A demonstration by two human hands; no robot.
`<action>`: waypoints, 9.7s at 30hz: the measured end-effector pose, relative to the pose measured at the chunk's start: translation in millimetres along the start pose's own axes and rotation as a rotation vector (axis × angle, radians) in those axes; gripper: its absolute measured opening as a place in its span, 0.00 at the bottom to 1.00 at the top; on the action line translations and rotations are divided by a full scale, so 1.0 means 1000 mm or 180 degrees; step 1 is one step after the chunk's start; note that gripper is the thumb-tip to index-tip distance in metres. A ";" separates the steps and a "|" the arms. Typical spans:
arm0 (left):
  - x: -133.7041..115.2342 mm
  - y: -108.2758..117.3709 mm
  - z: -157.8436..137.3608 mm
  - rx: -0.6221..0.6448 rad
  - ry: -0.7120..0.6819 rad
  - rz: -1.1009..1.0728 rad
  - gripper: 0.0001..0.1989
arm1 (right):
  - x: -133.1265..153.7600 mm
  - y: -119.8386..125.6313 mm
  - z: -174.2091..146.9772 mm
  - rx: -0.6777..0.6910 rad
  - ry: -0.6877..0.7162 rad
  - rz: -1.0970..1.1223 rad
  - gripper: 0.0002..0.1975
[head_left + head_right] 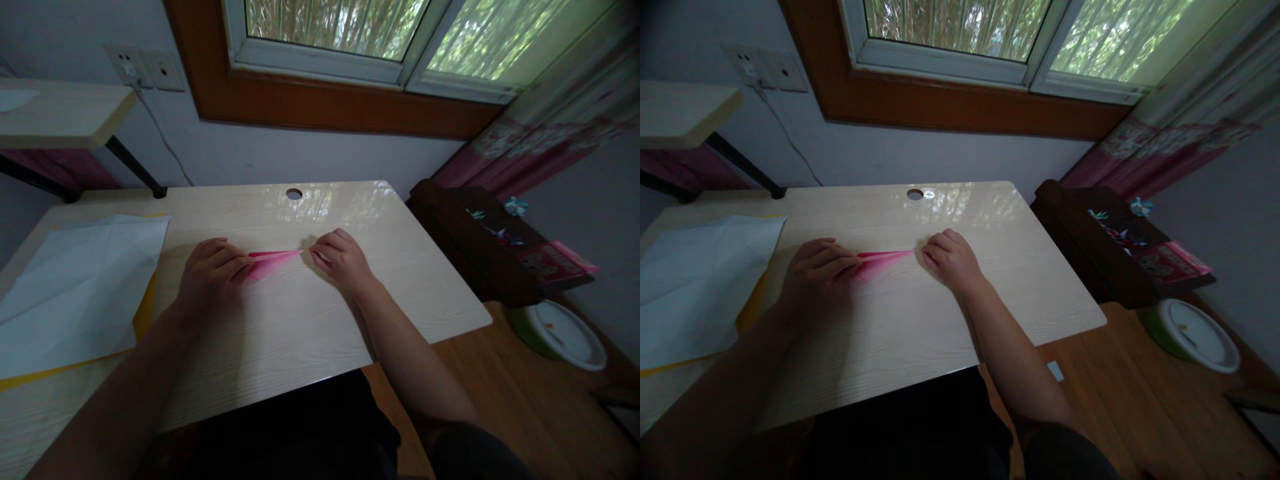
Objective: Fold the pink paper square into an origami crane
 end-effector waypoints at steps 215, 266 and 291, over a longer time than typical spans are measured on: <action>-0.005 -0.011 0.004 0.0223 0.0116 0.0152 0.08 | 0.003 -0.017 0.003 0.0624 -0.0431 0.1299 0.04; -0.009 0.006 0.003 -0.0126 0.0042 0.0925 0.32 | 0.031 -0.005 0.001 0.0157 -0.0097 0.0967 0.09; -0.028 0.001 0.003 -0.0317 -0.0565 0.0291 0.05 | 0.060 -0.015 -0.005 0.0093 0.0484 0.0670 0.11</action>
Point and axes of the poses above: each hand's wrist, its own z-axis towards the middle knuckle, its own y-axis out of the back of the hand, x = y × z, the point moved 9 cm from there along z, towards the middle knuckle, and after that the axes turned 14 degrees about -y, right-handed, at the moved point
